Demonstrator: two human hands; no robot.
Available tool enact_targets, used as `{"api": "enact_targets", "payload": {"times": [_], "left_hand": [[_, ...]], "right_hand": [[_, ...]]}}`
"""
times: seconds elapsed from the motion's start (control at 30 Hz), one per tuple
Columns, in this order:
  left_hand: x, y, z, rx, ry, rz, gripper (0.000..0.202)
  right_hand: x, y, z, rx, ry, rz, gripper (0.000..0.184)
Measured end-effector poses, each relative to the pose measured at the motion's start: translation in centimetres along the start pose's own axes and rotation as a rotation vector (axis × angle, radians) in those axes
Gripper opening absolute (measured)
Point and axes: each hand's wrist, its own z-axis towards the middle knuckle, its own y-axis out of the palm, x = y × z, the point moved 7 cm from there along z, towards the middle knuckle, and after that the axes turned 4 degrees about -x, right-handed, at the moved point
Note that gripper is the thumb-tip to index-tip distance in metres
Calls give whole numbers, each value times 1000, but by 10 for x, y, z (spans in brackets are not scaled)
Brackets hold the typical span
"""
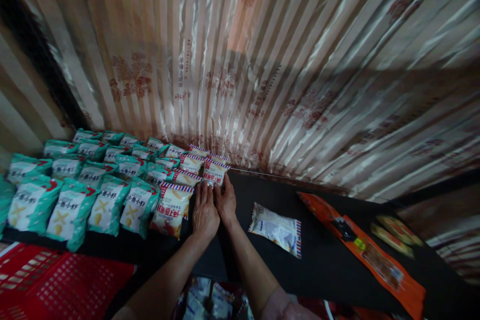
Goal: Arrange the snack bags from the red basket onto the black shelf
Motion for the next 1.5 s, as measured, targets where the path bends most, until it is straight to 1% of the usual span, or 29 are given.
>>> {"api": "enact_targets", "payload": {"times": [0.1, 0.23, 0.47, 0.57, 0.7, 0.83, 0.93, 1.07, 1.3, 1.4, 1.5], "left_hand": [[0, 2, 0, -1, 8, 5, 50], [1, 0, -1, -2, 30, 13, 47], [7, -8, -3, 2, 65, -3, 46], [13, -12, -6, 10, 87, -18, 44], [24, -16, -15, -2, 153, -50, 41], [36, -13, -30, -56, 258, -97, 38], [44, -11, -46, -92, 325, -128, 38], [55, -13, -67, -130, 405, -148, 37], [72, -34, -97, -175, 559, -195, 40], [73, -44, -111, -180, 593, -211, 39], [69, -49, -126, -198, 595, -216, 39]], "right_hand": [[1, 0, -3, 0, -4, 21, 57], [4, -3, -9, 32, 23, 11, 59], [12, -12, -25, 98, 78, -25, 49], [13, -18, -33, 112, 67, -39, 44], [14, -26, -46, 122, 67, -55, 40], [15, -35, -61, 108, 59, -56, 35], [14, -43, -75, 84, 55, -54, 34], [15, -54, -98, 60, 83, -52, 34], [11, -74, -142, 105, 102, 25, 34], [8, -74, -160, 100, 116, 48, 35], [9, -70, -179, 89, 141, 67, 36]]}}
